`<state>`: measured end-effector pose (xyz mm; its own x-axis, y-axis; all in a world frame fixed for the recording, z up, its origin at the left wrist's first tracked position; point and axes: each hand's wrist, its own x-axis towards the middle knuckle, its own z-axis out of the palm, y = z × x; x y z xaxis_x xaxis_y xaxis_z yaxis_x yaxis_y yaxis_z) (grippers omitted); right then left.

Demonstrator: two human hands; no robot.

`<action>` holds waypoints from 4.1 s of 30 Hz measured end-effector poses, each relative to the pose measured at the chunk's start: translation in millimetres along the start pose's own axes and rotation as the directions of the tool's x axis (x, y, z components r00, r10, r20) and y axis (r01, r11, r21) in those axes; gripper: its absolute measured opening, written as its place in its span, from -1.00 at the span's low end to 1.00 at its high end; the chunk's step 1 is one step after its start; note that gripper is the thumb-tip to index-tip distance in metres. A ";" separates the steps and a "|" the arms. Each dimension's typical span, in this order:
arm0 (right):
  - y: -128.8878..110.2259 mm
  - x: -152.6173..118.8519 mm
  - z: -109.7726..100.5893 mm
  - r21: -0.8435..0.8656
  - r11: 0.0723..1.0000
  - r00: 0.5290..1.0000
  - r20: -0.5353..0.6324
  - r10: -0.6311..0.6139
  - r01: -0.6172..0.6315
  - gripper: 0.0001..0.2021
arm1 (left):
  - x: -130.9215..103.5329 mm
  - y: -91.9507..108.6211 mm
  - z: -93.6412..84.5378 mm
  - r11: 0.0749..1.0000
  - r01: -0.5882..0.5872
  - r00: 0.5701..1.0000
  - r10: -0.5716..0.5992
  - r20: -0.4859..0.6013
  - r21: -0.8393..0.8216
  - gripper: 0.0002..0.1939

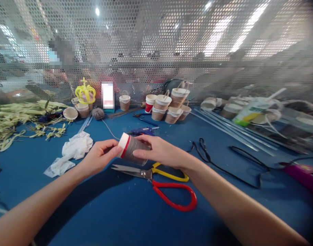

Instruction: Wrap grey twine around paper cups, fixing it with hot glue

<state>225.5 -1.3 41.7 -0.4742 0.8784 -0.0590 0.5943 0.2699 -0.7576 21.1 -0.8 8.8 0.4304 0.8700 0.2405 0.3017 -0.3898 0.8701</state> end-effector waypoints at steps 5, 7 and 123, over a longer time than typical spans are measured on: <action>3.8 -7.4 23.8 -0.308 0.945 0.966 -0.188 -0.178 0.114 -0.50 | 2.0 -3.6 5.9 0.834 0.325 0.946 -0.281 0.164 -0.445 -0.62; 6.4 -8.7 29.7 -0.384 0.911 0.955 -0.183 -0.233 0.149 -0.47 | 2.8 -4.3 8.2 0.719 0.432 0.901 -0.364 0.235 -0.544 -0.62; 3.9 -36.7 20.1 -0.329 0.944 0.962 -0.247 -0.118 0.031 -0.88 | 10.5 -17.3 0.0 0.930 0.332 0.938 -0.343 -0.050 -0.160 -0.70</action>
<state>232.2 -40.4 27.8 -0.3655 0.9106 0.1931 0.7600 0.4117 -0.5029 20.3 15.1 -3.7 0.2575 0.9649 -0.0515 0.2867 -0.0254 0.9577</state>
